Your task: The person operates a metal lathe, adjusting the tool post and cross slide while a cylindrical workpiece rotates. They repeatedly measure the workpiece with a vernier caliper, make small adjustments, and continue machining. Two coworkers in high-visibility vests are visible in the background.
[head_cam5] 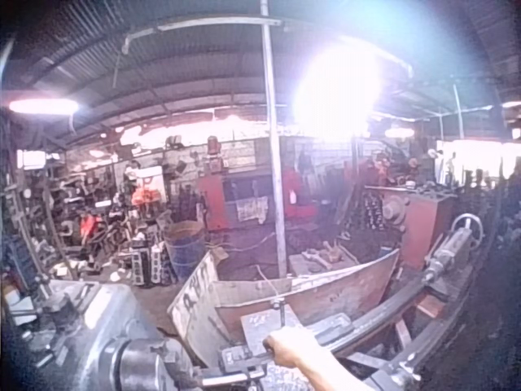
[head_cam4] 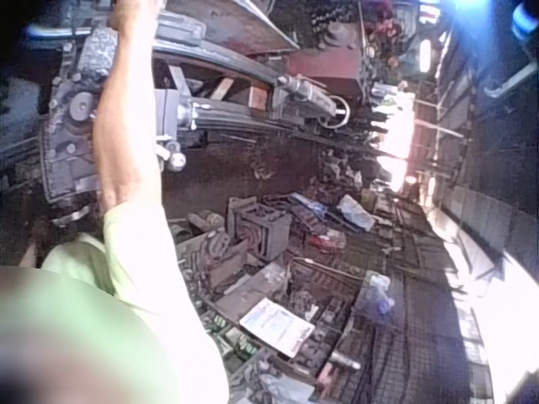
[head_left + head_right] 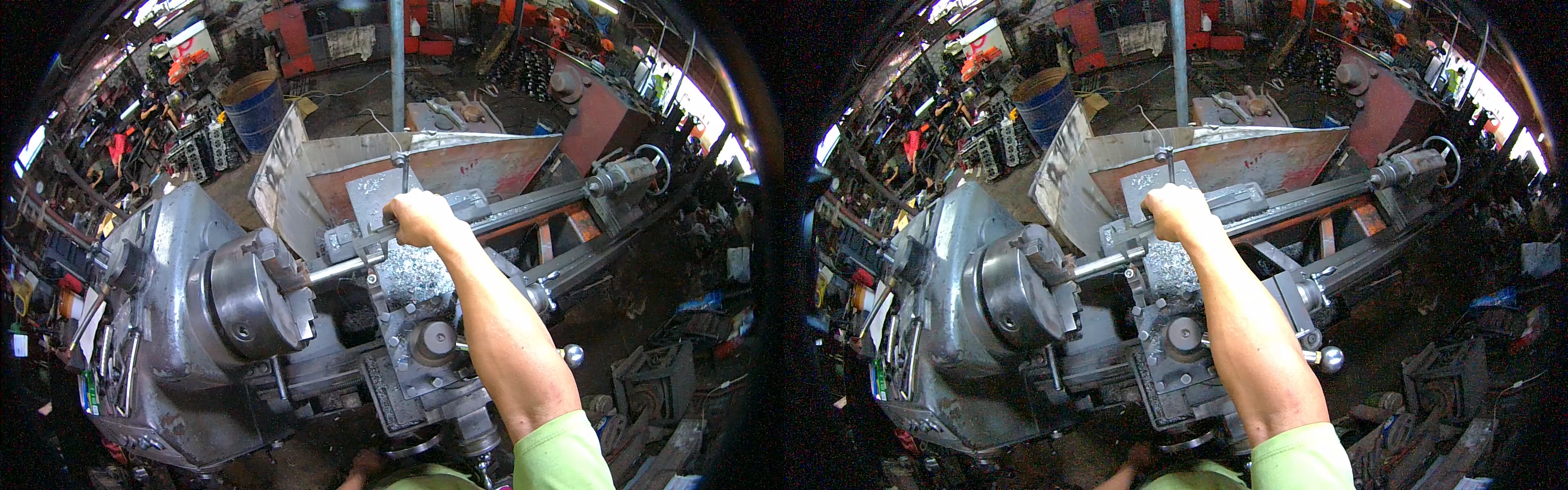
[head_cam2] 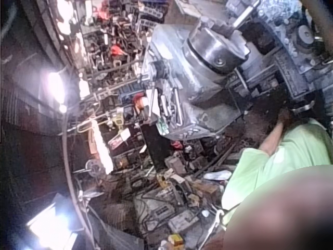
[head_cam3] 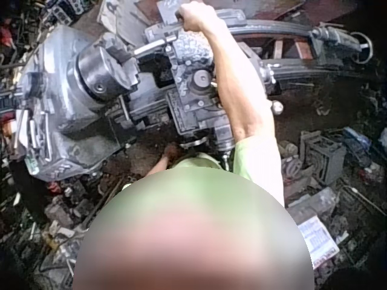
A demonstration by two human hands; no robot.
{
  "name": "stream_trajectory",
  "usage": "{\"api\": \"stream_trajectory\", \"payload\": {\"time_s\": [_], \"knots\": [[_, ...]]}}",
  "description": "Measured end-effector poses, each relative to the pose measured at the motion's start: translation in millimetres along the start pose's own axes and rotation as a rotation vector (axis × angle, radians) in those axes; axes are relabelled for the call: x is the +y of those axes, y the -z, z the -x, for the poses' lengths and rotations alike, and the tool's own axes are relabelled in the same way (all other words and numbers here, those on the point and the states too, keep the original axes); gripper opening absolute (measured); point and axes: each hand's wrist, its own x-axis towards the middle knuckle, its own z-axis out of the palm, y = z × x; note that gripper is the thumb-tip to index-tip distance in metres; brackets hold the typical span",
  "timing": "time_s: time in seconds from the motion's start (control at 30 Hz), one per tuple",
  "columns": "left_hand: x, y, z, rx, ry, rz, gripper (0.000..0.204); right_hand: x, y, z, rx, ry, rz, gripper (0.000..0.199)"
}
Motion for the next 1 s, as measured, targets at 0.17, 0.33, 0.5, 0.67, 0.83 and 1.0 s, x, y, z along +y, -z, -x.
{"api": "stream_trajectory", "payload": {"time_s": [0.17,0.33,0.5,0.67,0.83,1.0], "knots": [[-3.0,-0.2,-6.1,-0.078,-0.113,-0.085,0.067,2.2,-1.0,-2.5,-0.032,-0.001,-0.007,0.04],[-12.3,-2.4,-12.3,-0.07,-0.074,0.064,0.069,3.5,8.7,-6.0,-0.063,-0.005,-0.002,0.043],[-46.5,-25.9,-4.3,0.23,-0.07,0.403,0.068,-39.4,67.3,21.4,0.549,0.195,0.224,0.044],[-90.1,-67.1,1.9,0.219,0.268,0.57,0.056,-104.0,83.2,175.6,0.927,0.747,0.12,0.022],[-134.1,-99.0,15.2,0.144,0.234,0.503,0.051,-111.7,18.5,319.5,0.095,0.655,-0.172,0.045],[-120.3,-93.0,36.8,0.25,0.337,0.722,0.047,-36.0,-89.0,361.7,-0.114,0.092,-0.233,0.04]]}}
